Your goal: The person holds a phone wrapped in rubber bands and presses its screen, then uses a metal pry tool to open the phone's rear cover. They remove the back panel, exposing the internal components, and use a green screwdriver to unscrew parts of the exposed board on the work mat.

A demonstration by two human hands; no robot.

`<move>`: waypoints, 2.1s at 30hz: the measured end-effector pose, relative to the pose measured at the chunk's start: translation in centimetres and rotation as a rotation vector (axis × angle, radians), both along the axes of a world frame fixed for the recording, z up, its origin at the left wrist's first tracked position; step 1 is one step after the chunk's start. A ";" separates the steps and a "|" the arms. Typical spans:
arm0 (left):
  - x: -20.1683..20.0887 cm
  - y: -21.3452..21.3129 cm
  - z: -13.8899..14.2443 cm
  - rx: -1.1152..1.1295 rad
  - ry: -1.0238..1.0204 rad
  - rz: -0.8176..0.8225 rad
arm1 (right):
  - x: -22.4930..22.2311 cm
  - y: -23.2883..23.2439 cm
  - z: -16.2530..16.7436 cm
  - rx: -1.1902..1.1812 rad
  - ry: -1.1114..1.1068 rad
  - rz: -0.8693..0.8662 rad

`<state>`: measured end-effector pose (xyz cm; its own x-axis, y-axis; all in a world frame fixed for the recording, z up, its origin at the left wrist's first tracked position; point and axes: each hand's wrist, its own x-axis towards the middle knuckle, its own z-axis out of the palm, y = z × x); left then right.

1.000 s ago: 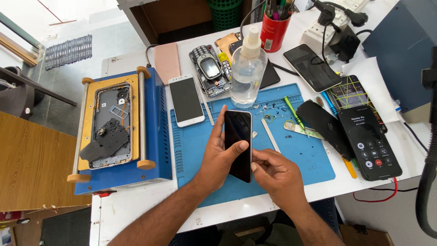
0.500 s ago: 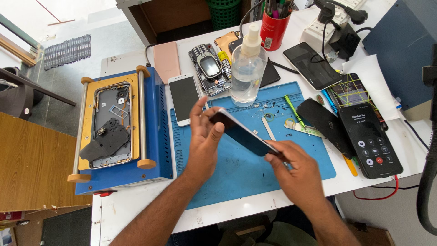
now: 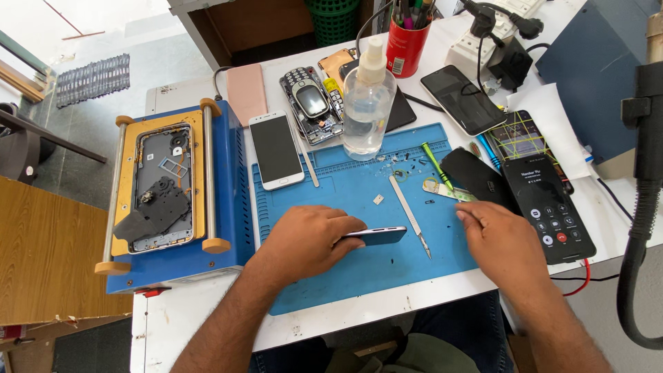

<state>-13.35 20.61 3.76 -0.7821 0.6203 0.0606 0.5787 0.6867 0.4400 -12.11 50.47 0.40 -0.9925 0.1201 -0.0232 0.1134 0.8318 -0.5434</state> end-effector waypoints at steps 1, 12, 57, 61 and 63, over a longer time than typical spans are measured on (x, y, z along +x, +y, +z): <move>-0.1 -0.1 0.0 -0.024 -0.019 -0.009 | -0.2 0.4 -0.3 0.168 0.113 0.060; -0.2 -0.4 0.6 -0.052 -0.049 -0.053 | -1.5 0.2 0.4 0.585 0.194 0.247; -0.3 -0.2 -0.6 -0.042 -0.001 -0.034 | 0.5 -3.5 -1.2 -1.136 -0.051 0.196; -0.4 -0.3 -0.6 -0.044 -0.002 -0.036 | 0.2 -2.9 -1.7 -1.360 -0.133 0.160; -0.4 -0.3 -0.7 -0.042 0.001 -0.038 | -0.1 -2.5 -1.7 -1.482 -0.126 0.219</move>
<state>-13.74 20.32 3.08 -0.7578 0.6516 0.0347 0.6052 0.6820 0.4106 -12.17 47.97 -1.31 -0.9695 -0.2342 -0.0716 0.1717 -0.4416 -0.8806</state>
